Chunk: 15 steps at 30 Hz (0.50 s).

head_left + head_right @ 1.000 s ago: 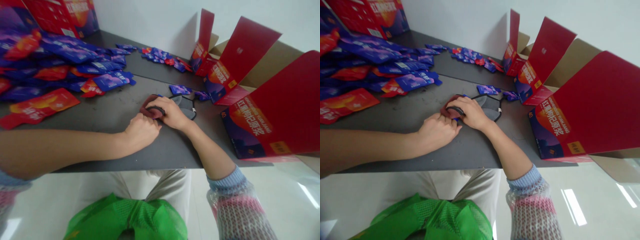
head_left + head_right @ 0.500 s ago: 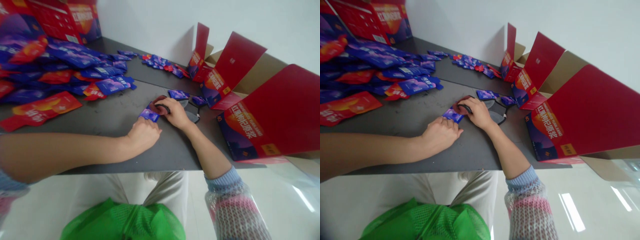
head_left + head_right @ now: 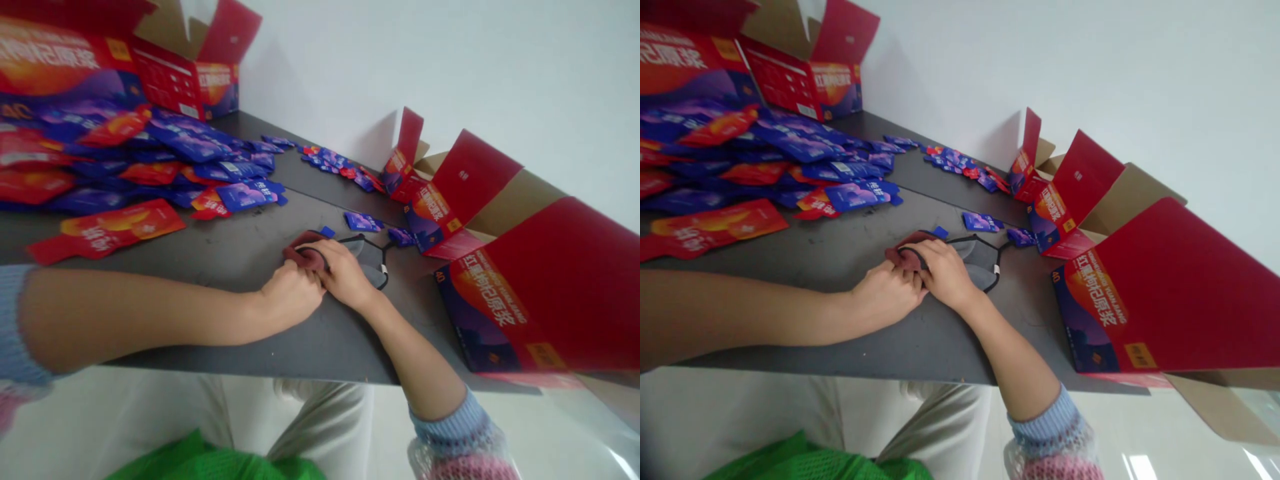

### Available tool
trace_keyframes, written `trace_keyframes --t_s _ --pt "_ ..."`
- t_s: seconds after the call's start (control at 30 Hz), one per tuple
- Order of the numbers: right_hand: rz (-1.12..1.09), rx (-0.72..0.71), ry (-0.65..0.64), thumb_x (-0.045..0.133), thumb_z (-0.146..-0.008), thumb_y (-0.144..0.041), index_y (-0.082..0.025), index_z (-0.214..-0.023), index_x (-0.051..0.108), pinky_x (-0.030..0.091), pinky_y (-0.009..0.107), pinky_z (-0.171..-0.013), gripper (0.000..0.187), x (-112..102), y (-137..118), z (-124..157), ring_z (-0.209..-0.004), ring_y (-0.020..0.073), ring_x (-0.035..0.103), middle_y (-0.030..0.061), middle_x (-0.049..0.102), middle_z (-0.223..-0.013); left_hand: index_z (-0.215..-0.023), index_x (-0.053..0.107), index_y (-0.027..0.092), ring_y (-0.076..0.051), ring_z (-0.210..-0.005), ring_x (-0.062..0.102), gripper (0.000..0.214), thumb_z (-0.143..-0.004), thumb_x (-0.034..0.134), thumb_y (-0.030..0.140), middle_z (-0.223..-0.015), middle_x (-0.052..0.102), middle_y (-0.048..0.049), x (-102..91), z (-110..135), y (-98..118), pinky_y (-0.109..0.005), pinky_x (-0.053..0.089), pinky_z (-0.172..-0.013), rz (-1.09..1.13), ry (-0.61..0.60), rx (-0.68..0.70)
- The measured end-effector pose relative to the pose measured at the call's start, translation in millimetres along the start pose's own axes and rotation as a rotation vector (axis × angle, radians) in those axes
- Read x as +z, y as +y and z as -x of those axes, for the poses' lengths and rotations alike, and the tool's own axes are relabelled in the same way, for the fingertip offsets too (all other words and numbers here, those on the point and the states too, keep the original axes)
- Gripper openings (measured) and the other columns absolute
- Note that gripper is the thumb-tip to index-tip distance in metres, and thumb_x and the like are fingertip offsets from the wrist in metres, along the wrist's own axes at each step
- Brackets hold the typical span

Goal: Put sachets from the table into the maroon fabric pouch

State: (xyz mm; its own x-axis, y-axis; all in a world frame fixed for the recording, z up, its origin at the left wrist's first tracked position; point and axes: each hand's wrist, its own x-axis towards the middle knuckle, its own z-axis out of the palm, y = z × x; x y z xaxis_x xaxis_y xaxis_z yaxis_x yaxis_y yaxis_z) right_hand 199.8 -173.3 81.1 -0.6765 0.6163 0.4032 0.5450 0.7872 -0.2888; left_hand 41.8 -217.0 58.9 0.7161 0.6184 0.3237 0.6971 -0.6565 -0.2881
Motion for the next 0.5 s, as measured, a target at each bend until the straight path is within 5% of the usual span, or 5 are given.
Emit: trace_keyframes --t_s 0.5 --pt "0.087 0.098 -0.048 0.061 -0.087 -0.013 -0.021 -0.122 0.068 0.048 0.036 -0.102 0.036 2 -1 -1 -0.119 0.0223 0.062 0.0080 0.071 -0.127 -0.075 0.076 0.014 -0.025 -0.064 0.070 0.018 -0.088 0.064 0.011 -0.067 0.071 -0.0098 14.0 3 3 -0.035 0.048 -0.061 -0.154 0.198 -0.030"
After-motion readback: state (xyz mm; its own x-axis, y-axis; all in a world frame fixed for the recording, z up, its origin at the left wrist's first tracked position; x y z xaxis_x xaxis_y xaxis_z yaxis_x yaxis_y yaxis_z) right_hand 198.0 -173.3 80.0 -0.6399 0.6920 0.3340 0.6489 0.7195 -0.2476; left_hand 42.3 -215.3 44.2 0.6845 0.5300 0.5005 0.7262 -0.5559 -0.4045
